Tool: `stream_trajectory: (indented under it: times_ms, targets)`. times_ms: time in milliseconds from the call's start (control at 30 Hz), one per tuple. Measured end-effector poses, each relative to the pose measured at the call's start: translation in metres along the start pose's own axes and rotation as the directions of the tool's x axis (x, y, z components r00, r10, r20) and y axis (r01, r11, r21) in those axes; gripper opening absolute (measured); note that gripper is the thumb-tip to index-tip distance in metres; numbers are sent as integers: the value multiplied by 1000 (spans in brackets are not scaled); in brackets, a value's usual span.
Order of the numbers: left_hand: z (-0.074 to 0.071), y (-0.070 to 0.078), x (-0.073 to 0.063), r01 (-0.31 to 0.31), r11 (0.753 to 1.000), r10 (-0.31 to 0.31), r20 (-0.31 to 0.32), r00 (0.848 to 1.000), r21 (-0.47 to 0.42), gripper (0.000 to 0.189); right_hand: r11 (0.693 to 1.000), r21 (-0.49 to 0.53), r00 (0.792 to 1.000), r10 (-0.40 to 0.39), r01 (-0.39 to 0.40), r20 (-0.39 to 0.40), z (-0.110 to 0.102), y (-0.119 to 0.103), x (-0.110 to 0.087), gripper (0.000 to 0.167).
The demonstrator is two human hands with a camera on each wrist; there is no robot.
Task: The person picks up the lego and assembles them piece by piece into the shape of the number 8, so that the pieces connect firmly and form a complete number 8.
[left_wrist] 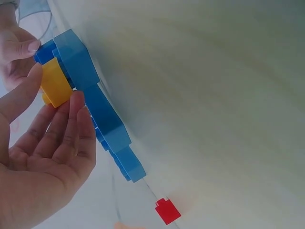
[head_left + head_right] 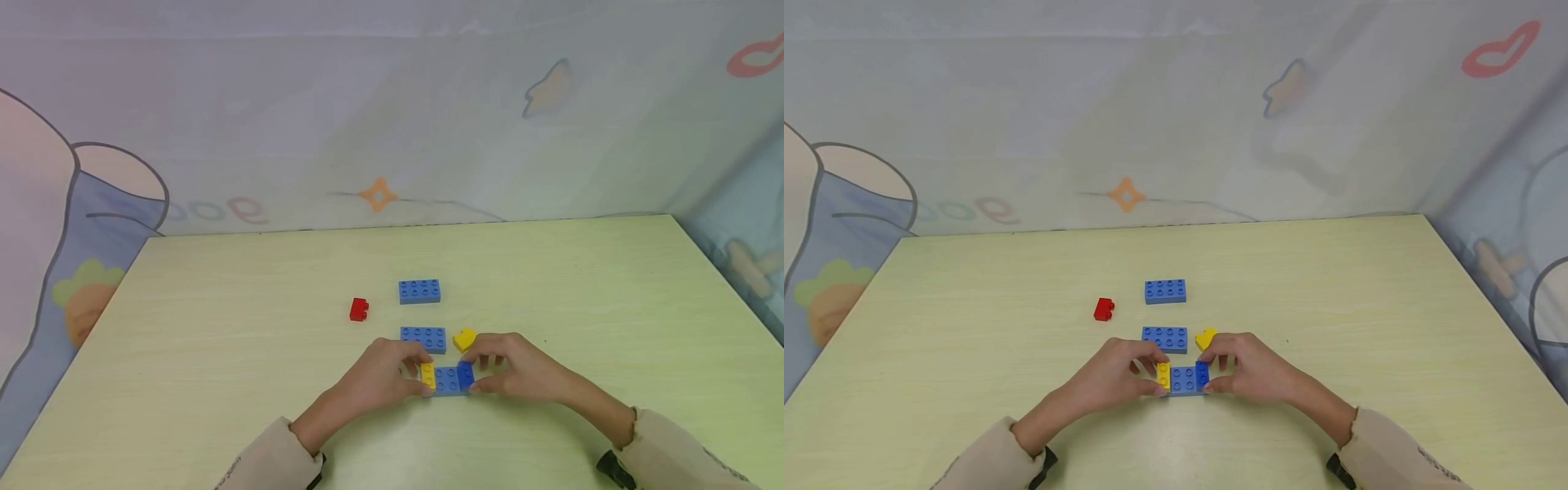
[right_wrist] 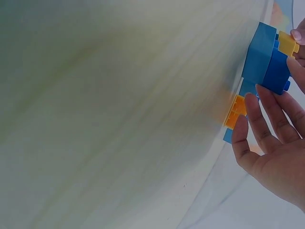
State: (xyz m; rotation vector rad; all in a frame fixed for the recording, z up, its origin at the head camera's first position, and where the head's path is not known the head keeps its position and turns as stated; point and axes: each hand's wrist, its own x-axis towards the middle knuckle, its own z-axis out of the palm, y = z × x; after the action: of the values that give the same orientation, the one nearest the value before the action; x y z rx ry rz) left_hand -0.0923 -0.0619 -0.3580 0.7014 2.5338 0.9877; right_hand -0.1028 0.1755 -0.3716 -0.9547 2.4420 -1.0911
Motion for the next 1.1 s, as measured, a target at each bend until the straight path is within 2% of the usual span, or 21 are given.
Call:
stream_trajectory:
  times_ms: [467, 867, 1100]
  targets:
    - [0, -1, 1, 5, 1000, -5, -3, 1000, 1, 29, 1000, -3, 1000, -2, 2, -2, 0, -1, 0, 26]
    - [1, -1, 1, 38, 999, -38, -8, 999, 26, 30, 1000, -11, 1000, -11, 11, -4, 0, 0, 0, 25]
    - [0, -1, 1, 41, 999, -41, 2, 999, 6, 30, 1000, -18, 1000, -22, 22, -7, 1, 1, 0, 25]
